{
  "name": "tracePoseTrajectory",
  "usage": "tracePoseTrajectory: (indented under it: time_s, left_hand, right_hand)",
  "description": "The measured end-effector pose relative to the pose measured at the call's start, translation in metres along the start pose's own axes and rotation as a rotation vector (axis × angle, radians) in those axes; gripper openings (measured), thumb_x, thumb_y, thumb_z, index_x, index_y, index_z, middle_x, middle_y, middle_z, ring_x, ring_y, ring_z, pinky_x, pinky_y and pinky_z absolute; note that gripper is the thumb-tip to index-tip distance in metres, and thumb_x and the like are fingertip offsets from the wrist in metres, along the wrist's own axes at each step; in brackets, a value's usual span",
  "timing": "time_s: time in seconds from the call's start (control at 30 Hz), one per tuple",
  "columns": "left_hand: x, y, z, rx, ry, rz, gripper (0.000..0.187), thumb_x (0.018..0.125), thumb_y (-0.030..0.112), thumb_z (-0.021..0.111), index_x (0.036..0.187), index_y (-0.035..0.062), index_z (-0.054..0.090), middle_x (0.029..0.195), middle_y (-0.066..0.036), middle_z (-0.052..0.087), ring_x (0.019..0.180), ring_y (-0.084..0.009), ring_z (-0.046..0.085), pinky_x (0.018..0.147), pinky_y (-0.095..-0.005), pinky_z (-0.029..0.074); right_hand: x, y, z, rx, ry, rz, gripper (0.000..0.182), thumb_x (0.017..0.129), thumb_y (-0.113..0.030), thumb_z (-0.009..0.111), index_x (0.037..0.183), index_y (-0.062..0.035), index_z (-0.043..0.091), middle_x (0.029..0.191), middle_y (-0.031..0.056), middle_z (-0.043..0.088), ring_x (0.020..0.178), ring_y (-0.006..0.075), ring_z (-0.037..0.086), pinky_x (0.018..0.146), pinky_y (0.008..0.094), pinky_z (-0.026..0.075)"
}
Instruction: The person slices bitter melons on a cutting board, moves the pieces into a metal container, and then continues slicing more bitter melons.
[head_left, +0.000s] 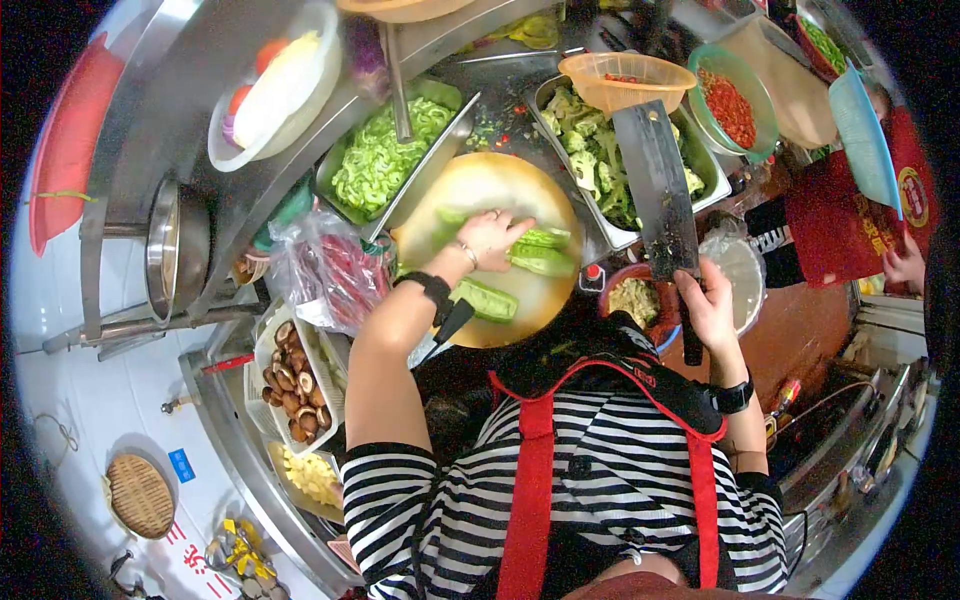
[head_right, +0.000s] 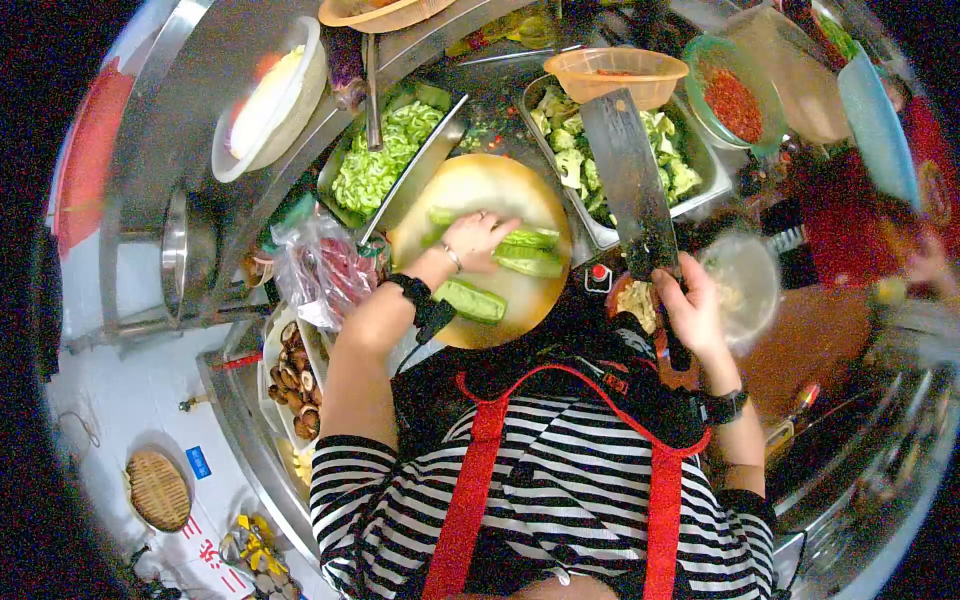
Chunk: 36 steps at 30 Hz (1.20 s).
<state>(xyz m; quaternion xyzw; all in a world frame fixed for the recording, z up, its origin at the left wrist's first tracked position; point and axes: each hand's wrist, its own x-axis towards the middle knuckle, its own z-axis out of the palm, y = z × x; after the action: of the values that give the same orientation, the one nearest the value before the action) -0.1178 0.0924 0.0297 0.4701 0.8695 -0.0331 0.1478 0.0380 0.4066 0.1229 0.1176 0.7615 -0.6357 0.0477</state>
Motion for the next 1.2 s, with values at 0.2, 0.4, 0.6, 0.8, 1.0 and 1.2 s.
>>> tracePoseTrajectory:
  time_s: [0.2,0.4,0.6,0.8,1.0,1.2]
  left_hand:
    - [-0.025,-0.02,-0.004,-0.457,0.061,-0.139,0.075,0.058,0.026,0.07,0.127,0.0183,0.039,0.109,-0.015,0.051,0.099,-0.0343,0.051,0.088,-0.0396,0.043]
    - [-0.033,-0.066,-0.019,-0.798,0.067,-0.494,0.056,0.061,0.024,0.066,0.112,0.0065,0.051,0.102,-0.02,0.056,0.091,-0.0321,0.056,0.082,-0.0355,0.045]
    - [-0.032,-0.04,-0.017,-0.319,0.305,-0.75,0.05,0.065,0.024,0.065,0.112,0.0134,0.053,0.096,-0.014,0.059,0.088,-0.0293,0.058,0.076,-0.0392,0.046]
    - [-0.037,-0.028,0.009,0.324,0.435,-0.323,0.077,0.068,0.039,0.067,0.134,0.0349,0.027,0.126,-0.01,0.043,0.105,-0.0317,0.049,0.091,-0.0413,0.039]
    - [-0.043,-0.059,0.032,-0.044,0.225,-0.408,0.073,0.072,0.044,0.063,0.134,0.0386,0.025,0.122,-0.014,0.045,0.099,-0.0351,0.052,0.084,-0.042,0.044]
    - [-0.059,-0.041,0.03,-0.146,0.137,-0.756,0.076,0.071,0.047,0.063,0.134,0.0228,0.028,0.109,-0.015,0.051,0.097,-0.0359,0.052,0.082,-0.0424,0.045]
  right_hand:
    - [0.004,-0.002,0.008,0.06,-0.015,0.012,0.008,0.085,-0.009,0.053,0.089,-0.002,0.053,0.068,-0.002,0.053,0.06,0.005,0.046,0.053,0.0218,0.039]
    - [0.017,-0.007,0.023,-0.009,-0.107,0.011,0.01,0.085,-0.011,0.054,0.084,-0.0013,0.051,0.063,-0.0009,0.05,0.058,0.0052,0.047,0.051,0.0231,0.039]
    - [0.024,-0.006,0.033,-0.014,-0.12,-0.048,0.014,0.085,-0.013,0.054,0.079,-0.0011,0.047,0.059,-0.0003,0.048,0.052,0.006,0.044,0.044,0.024,0.037]
    - [0.024,-0.013,0.045,0.058,-0.157,0.064,0.012,0.085,-0.012,0.053,0.08,-0.0021,0.047,0.058,0.0011,0.049,0.046,0.0076,0.046,0.04,0.0233,0.037]
    - [0.024,-0.016,0.057,-0.058,-0.227,0.07,0.012,0.087,-0.013,0.049,0.086,-0.0007,0.05,0.06,0.0055,0.057,0.044,0.0084,0.048,0.039,0.0227,0.038]
    - [0.034,0.008,0.076,-0.573,-0.213,-0.084,0.025,0.082,-0.021,0.051,0.095,0.0004,0.052,0.065,0.0236,0.056,0.063,0.035,0.059,0.058,0.0419,0.046]
